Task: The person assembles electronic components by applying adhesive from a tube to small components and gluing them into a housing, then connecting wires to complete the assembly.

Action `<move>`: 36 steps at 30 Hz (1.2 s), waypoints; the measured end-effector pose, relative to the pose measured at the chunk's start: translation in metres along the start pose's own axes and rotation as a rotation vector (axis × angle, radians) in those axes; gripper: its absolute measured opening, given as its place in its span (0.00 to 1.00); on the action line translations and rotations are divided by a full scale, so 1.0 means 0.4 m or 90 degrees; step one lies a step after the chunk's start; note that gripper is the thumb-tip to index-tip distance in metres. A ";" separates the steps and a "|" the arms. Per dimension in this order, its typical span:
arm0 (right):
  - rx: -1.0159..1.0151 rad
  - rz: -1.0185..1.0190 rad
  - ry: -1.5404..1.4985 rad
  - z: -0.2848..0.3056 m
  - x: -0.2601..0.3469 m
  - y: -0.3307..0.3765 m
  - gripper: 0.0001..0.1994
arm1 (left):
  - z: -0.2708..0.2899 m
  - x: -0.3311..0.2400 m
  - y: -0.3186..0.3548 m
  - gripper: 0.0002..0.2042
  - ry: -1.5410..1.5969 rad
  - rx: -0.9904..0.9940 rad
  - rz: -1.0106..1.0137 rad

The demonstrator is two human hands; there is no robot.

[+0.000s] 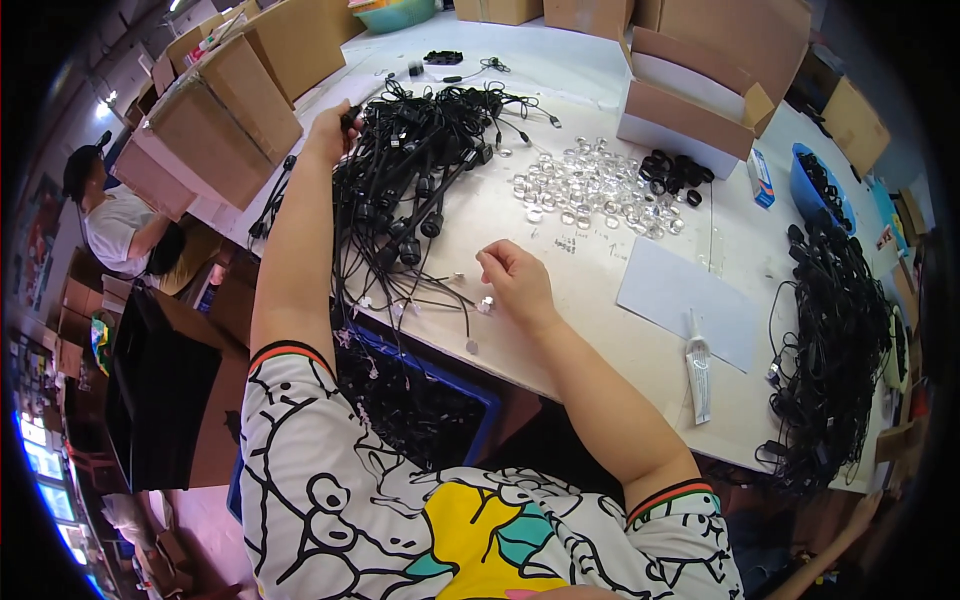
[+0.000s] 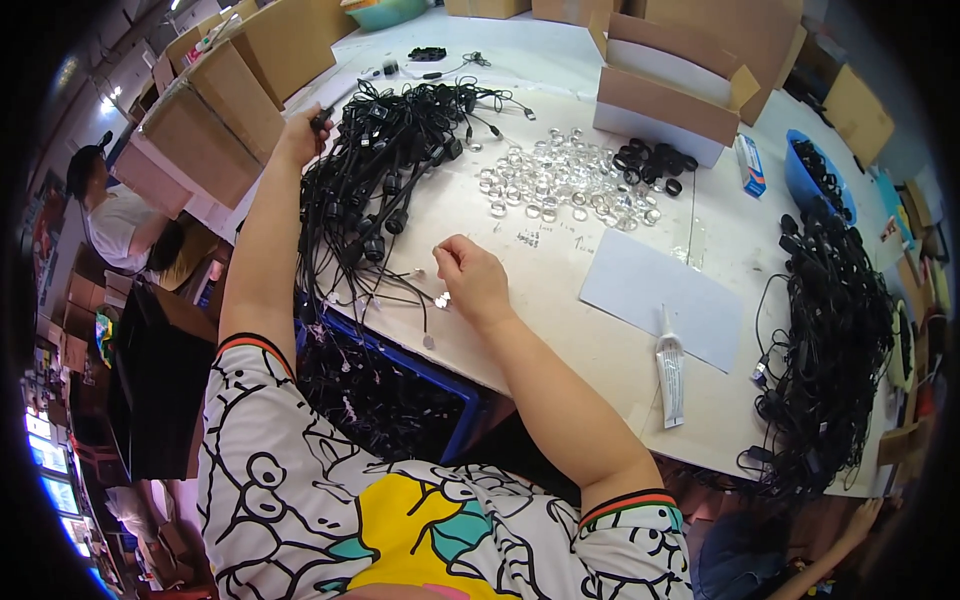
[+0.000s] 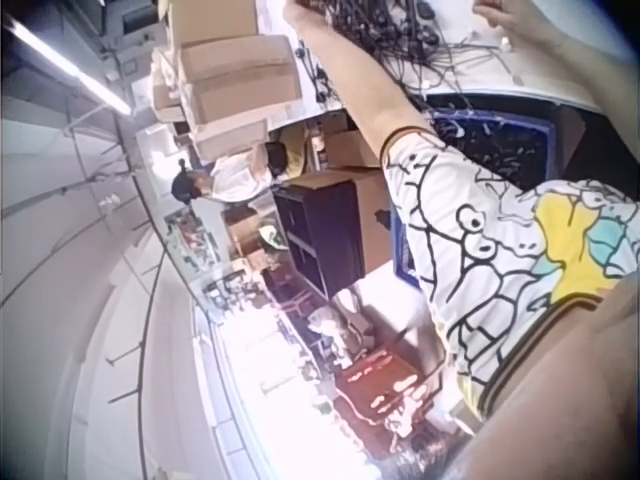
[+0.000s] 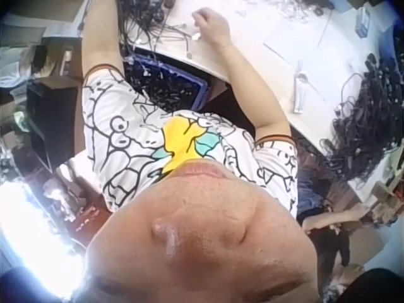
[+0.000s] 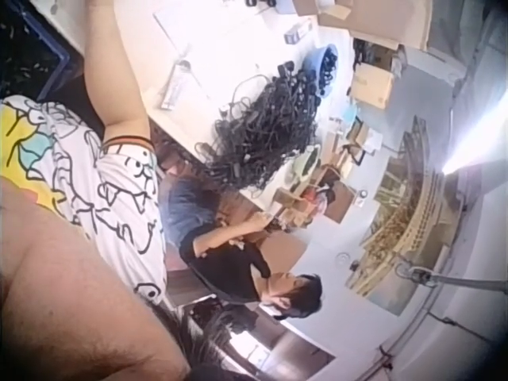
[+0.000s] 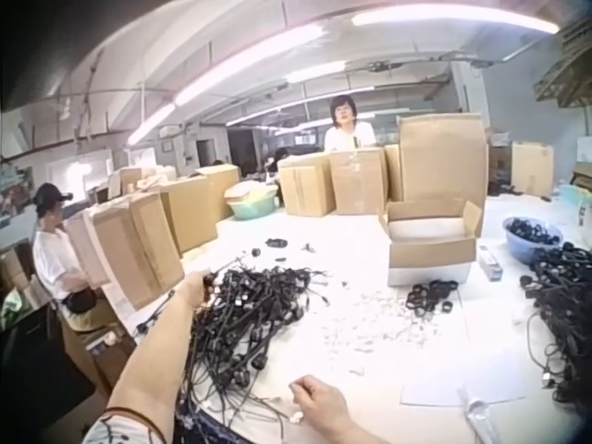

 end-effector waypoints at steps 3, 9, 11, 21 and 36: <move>0.003 -0.003 -0.001 -0.004 0.001 0.003 0.10 | 0.056 -0.031 -0.019 0.15 0.333 0.164 -0.084; -0.002 0.016 -0.021 -0.007 -0.008 -0.004 0.10 | 0.170 -0.154 0.096 0.18 0.537 0.326 -0.225; 0.004 0.012 -0.016 -0.009 -0.011 -0.006 0.10 | 0.183 -0.169 0.135 0.18 0.531 0.331 -0.239; -0.015 -0.055 -0.102 0.002 -0.007 -0.020 0.09 | 0.313 -0.197 0.392 0.21 0.344 0.318 -0.271; 0.134 0.214 -0.720 0.196 0.427 0.213 0.09 | 0.487 -0.118 0.653 0.17 0.558 0.437 -0.263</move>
Point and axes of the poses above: each hand's wrist, its own y-axis away from the middle knuckle, its own z-axis out of the back of the hand, x = y × z, the point moved 2 cm from there along -y, towards the middle knuckle, and after that the axes turned 15 degrees about -x, right-handed, at the moved point
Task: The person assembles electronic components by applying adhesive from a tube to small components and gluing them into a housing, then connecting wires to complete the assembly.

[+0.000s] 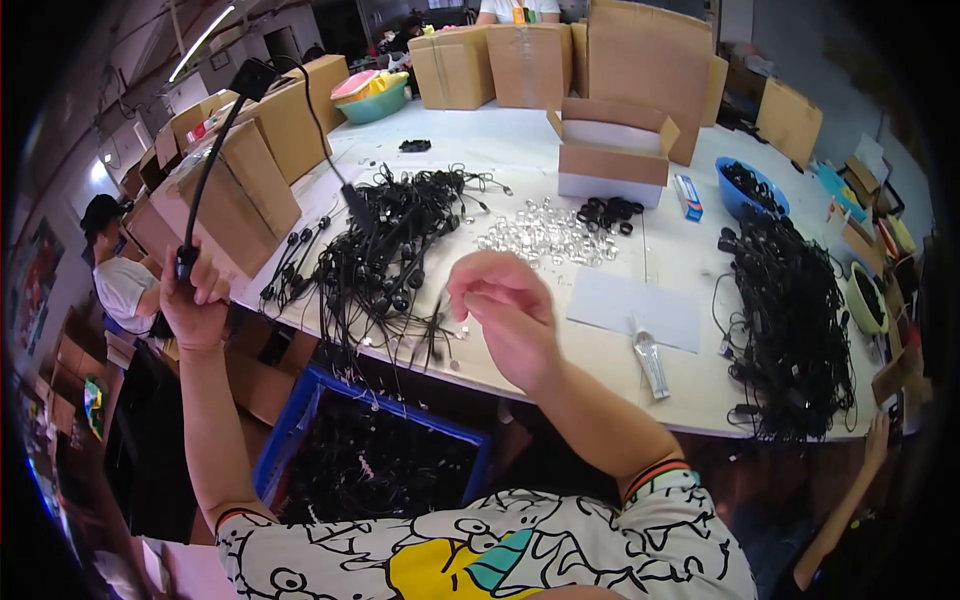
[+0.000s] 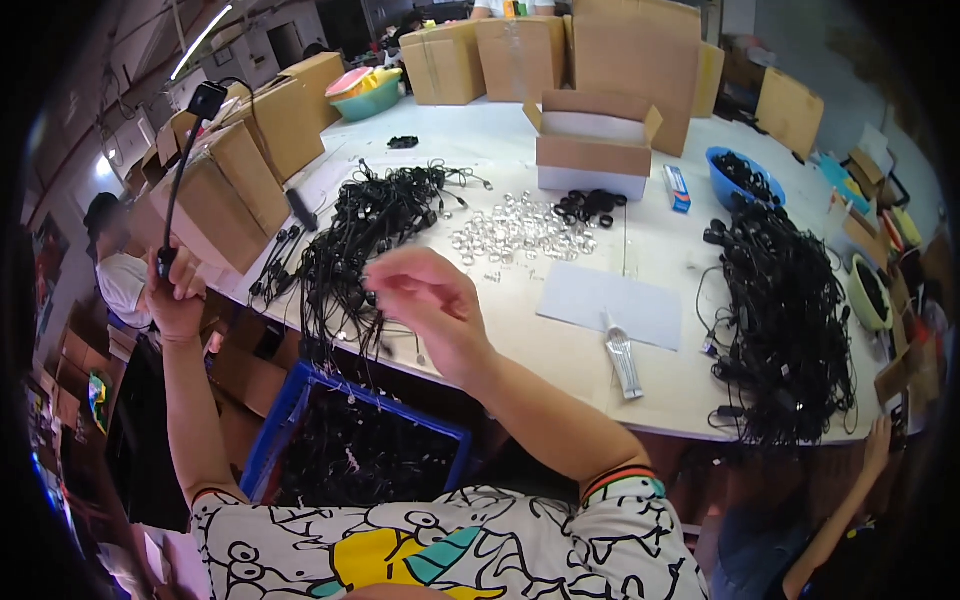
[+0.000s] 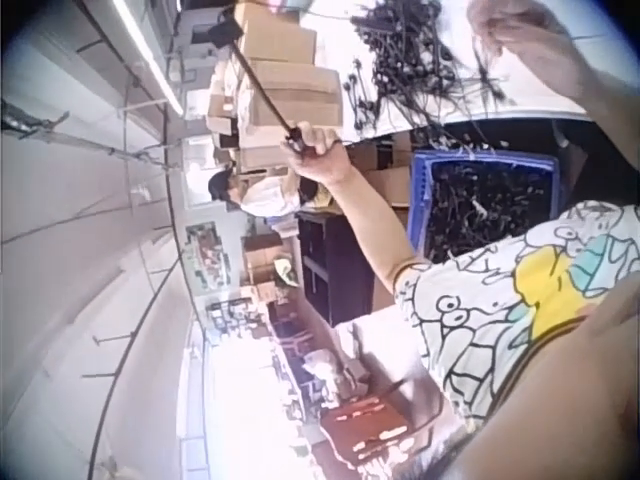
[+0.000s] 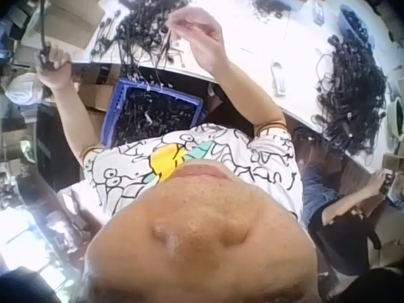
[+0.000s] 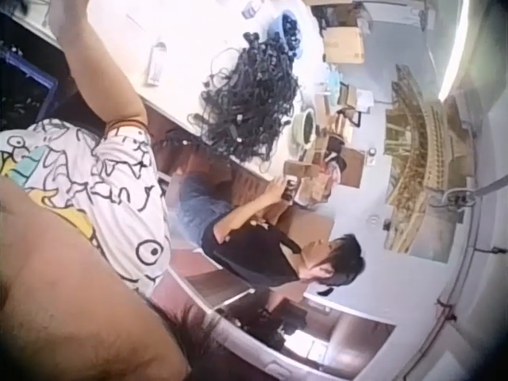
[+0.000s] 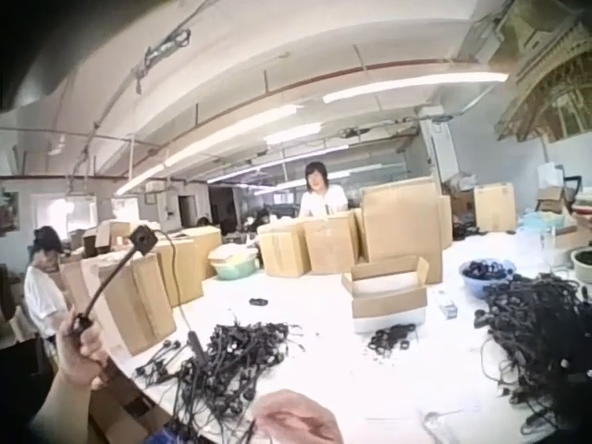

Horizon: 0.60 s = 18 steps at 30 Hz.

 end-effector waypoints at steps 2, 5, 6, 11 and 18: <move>0.193 0.031 -0.070 -0.081 0.126 0.005 0.11 | -0.031 0.008 0.004 0.17 -0.014 0.060 0.014; 0.264 0.180 -0.049 -0.134 0.235 0.039 0.10 | -0.058 0.032 0.020 0.16 -0.038 0.123 0.052; 0.250 0.188 -0.026 -0.124 0.236 0.029 0.10 | -0.054 0.038 0.027 0.16 -0.050 0.151 0.063; 0.173 0.254 0.124 0.022 0.421 0.111 0.11 | -0.100 0.108 0.072 0.15 -0.071 0.140 0.086; 0.145 0.309 0.287 0.060 0.463 0.032 0.13 | -0.143 0.199 0.116 0.12 -0.099 0.127 0.130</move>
Point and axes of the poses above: each hand's wrist, its own y-axis away from the middle knuckle, its own z-axis out of the back of the hand, x = y × z, the point moved 2 cm from there along -y, towards the middle knuckle, and after that the axes turned 15 degrees about -x, right-handed, at the moved point
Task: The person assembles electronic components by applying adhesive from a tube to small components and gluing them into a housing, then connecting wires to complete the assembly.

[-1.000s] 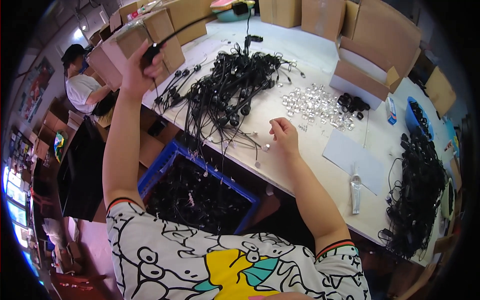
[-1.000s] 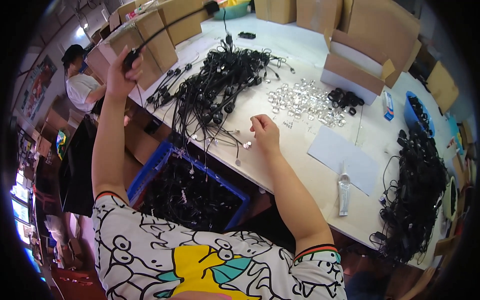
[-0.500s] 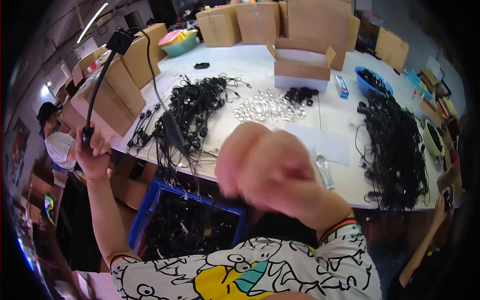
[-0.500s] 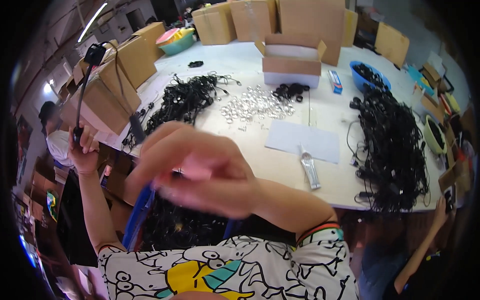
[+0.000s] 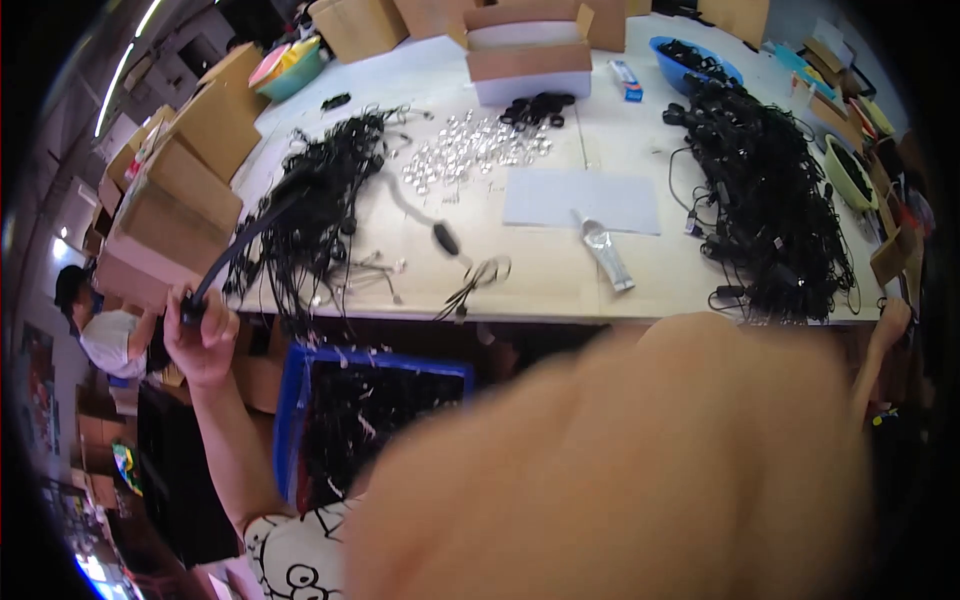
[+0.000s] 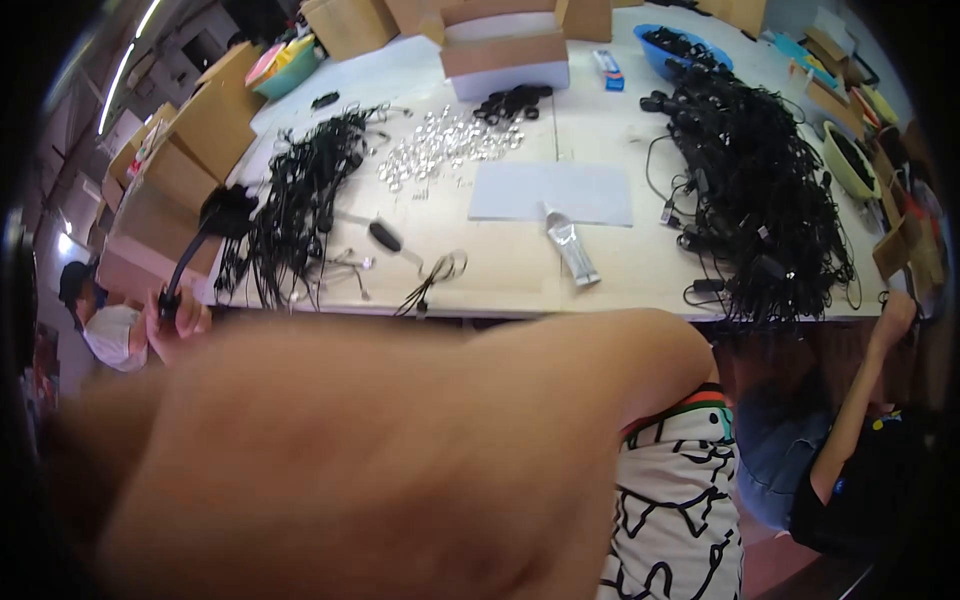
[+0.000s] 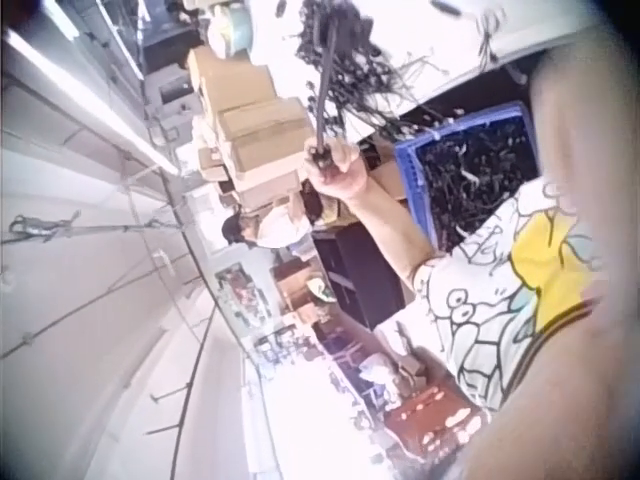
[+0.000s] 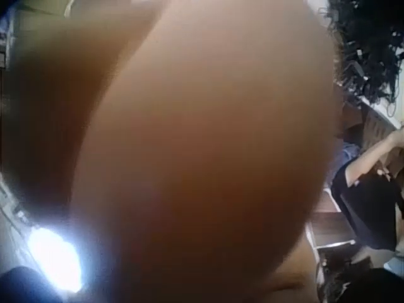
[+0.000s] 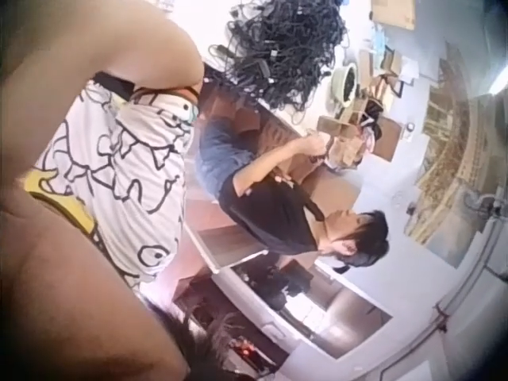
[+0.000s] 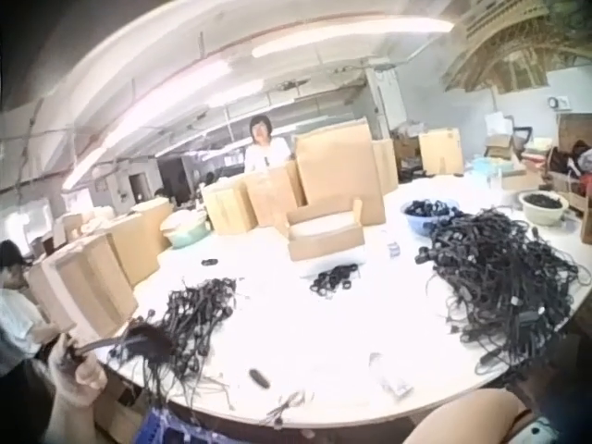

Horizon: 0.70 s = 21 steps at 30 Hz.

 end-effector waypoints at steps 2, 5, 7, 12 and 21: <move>0.005 -0.003 0.046 -0.006 0.013 0.001 0.14 | -0.048 0.018 -0.026 0.13 0.004 -0.026 0.032; 0.023 -0.118 0.103 -0.054 -0.054 0.026 0.16 | -0.040 0.026 -0.005 0.15 -0.035 0.033 0.057; 0.045 -0.213 0.202 -0.052 -0.091 0.069 0.18 | -0.060 0.033 -0.015 0.16 -0.068 0.053 0.072; 0.131 -0.578 0.168 -0.067 -0.070 0.129 0.14 | -0.087 0.017 -0.044 0.19 -0.176 0.041 0.127; 0.088 -0.573 0.148 -0.105 -0.077 0.183 0.11 | -0.163 -0.005 0.001 0.33 -0.314 -0.003 0.056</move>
Point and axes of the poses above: each hand's wrist, its own y-axis away from the middle knuckle, its own z-axis out of the back of the hand, x = y × z, the point moved 2 cm from there along -y, towards the middle knuckle, and after that the axes turned 15 degrees about -x, right-handed, at the moved point
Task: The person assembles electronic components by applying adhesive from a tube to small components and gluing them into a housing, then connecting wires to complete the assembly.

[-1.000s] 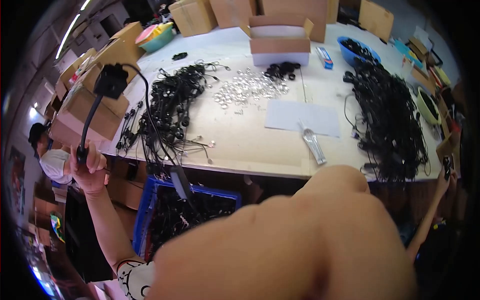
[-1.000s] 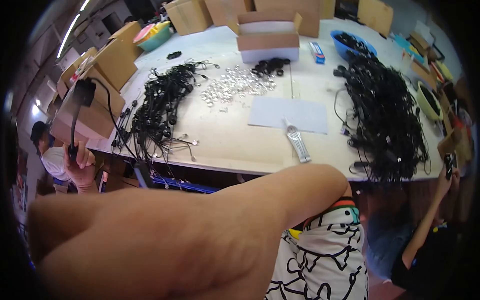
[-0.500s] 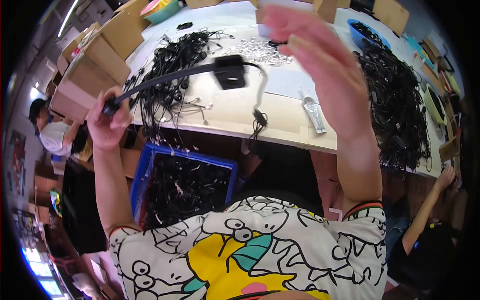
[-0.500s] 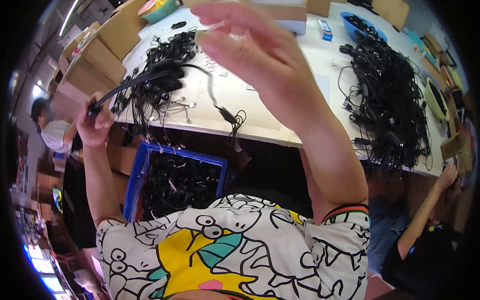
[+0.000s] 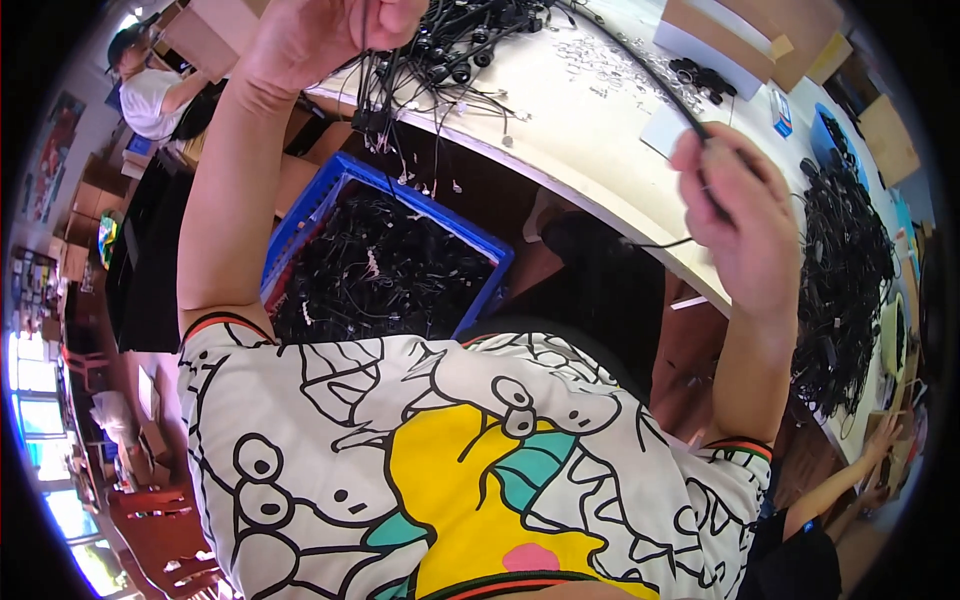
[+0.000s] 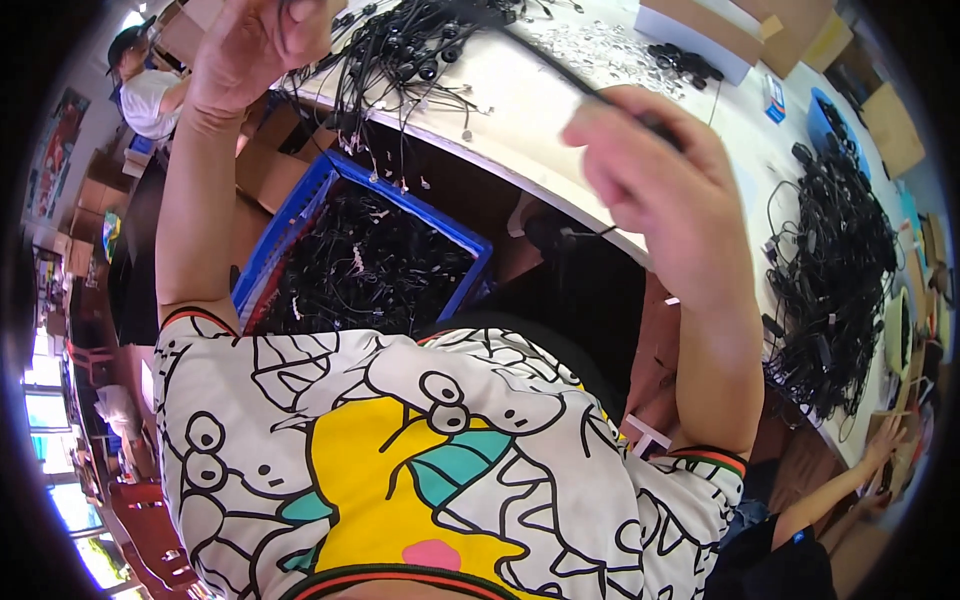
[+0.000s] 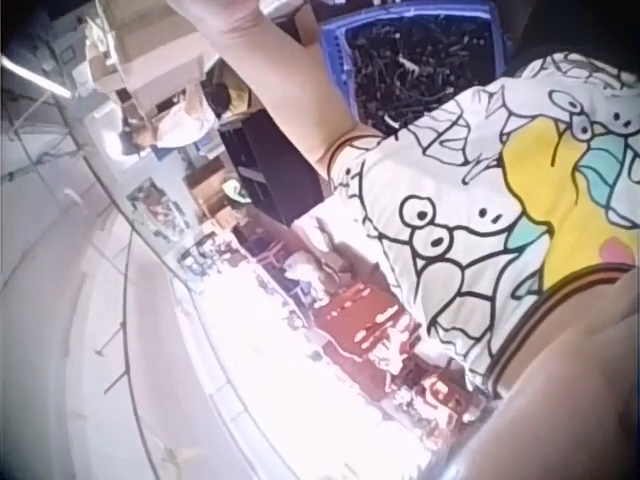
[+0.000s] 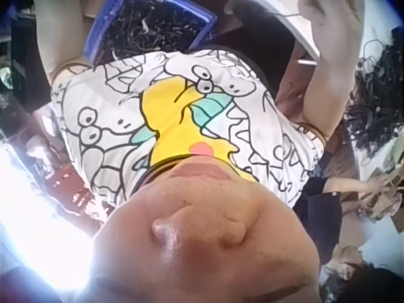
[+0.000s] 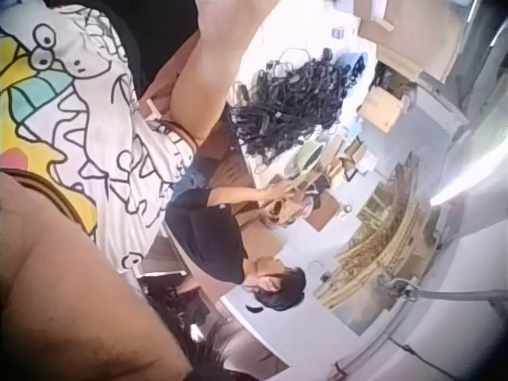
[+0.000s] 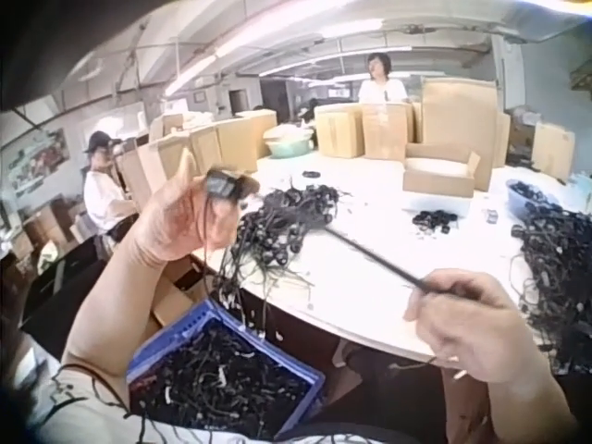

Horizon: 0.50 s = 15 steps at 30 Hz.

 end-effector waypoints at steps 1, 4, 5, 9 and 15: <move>-0.031 -0.055 -0.153 0.013 -0.007 -0.002 0.12 | 0.004 0.013 -0.012 0.36 -0.003 0.028 -0.023; -0.035 -0.048 -0.333 0.032 -0.003 0.002 0.14 | 0.034 0.066 -0.005 0.33 -0.034 0.036 -0.064; -0.027 -0.049 -0.362 0.031 -0.014 0.011 0.14 | 0.056 0.086 0.003 0.25 -0.060 0.014 -0.083; -0.135 -0.085 -0.254 0.025 -0.123 0.045 0.12 | 0.065 0.142 0.030 0.16 0.015 -0.358 -0.270; -0.141 -0.224 -0.236 -0.017 -0.287 0.112 0.07 | -0.130 0.265 0.046 0.29 0.066 -0.218 -0.109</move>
Point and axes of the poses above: each hand's wrist, its own y-axis away from the middle knuckle, its own z-axis out of the back of the hand, x = y × z, the point moved 2 cm from there along -y, towards the middle knuckle, and after that the axes turned 15 degrees about -x, right-handed, at the moved point
